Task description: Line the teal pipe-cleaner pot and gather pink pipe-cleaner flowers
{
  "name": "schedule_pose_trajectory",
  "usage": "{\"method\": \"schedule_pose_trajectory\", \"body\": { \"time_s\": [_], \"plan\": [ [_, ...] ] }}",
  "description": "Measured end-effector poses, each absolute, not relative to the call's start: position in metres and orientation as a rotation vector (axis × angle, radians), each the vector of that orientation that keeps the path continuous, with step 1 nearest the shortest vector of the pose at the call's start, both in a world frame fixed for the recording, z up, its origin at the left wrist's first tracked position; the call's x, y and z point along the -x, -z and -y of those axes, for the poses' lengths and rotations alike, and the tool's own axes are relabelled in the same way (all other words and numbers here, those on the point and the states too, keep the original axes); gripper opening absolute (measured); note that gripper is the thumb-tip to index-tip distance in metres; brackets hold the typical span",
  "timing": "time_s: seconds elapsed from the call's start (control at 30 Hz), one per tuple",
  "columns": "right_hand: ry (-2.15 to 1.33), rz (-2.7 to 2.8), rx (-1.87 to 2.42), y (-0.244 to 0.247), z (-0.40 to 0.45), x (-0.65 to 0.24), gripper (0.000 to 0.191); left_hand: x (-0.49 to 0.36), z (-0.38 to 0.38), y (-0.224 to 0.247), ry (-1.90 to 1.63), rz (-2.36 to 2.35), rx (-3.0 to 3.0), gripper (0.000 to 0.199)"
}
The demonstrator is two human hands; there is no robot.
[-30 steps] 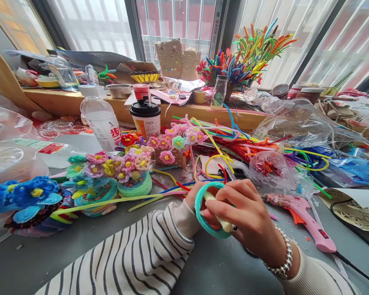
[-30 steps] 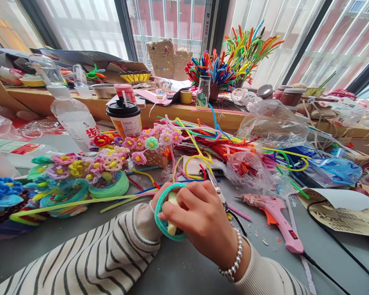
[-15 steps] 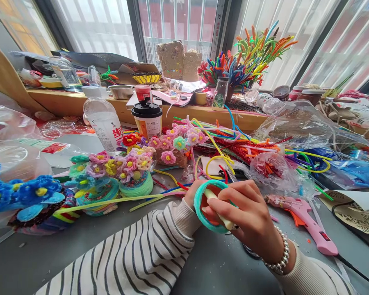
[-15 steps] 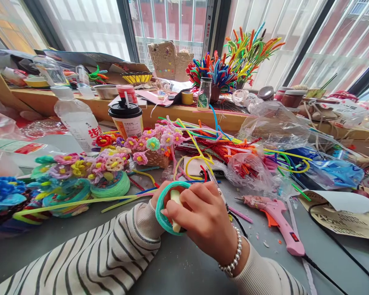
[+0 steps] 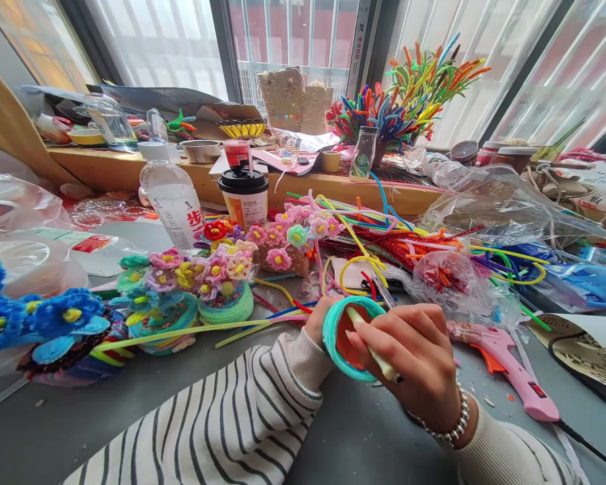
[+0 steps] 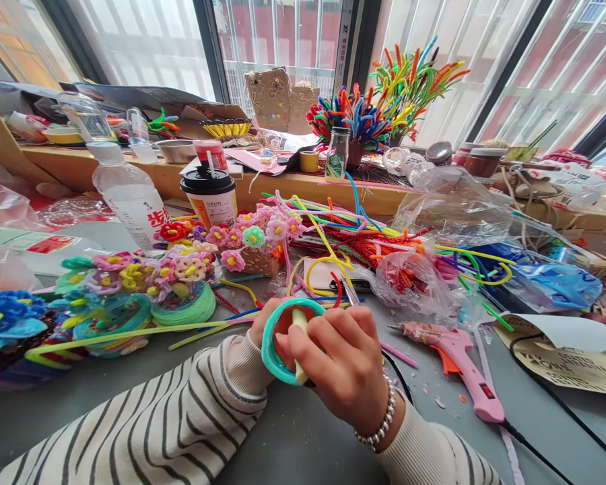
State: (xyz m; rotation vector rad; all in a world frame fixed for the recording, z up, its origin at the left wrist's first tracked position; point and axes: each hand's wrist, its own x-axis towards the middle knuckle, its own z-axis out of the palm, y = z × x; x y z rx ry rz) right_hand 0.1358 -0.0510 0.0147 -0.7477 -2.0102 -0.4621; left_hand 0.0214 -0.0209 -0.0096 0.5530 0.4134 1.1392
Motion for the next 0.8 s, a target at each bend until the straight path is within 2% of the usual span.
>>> {"method": "schedule_pose_trajectory", "body": {
  "time_s": [0.13,0.27,0.37,0.5,0.8],
  "plan": [
    [0.45,1.981,0.821,-0.014,0.05,-0.136,0.013,-0.022,0.021,0.018,-1.12,-0.352,-0.444,0.019],
    [0.261,1.885,0.798,-0.019,0.051,-0.14,0.011,-0.019,0.02,0.02,-1.184,-0.432,-0.428,0.015],
    [0.177,1.779,0.787,-0.021,0.052,-0.142,0.013,-0.017,0.021,0.014,-1.198,-0.476,-0.481,0.02],
    [0.155,1.763,0.831,-0.02,0.052,-0.141,0.013,-0.017,0.022,0.013,-1.226,-0.473,-0.527,0.025],
    [0.23,1.86,0.909,-0.011,0.048,-0.137,0.008,-0.018,0.017,0.014,-1.297,-0.513,-0.552,0.017]
  ]
}}
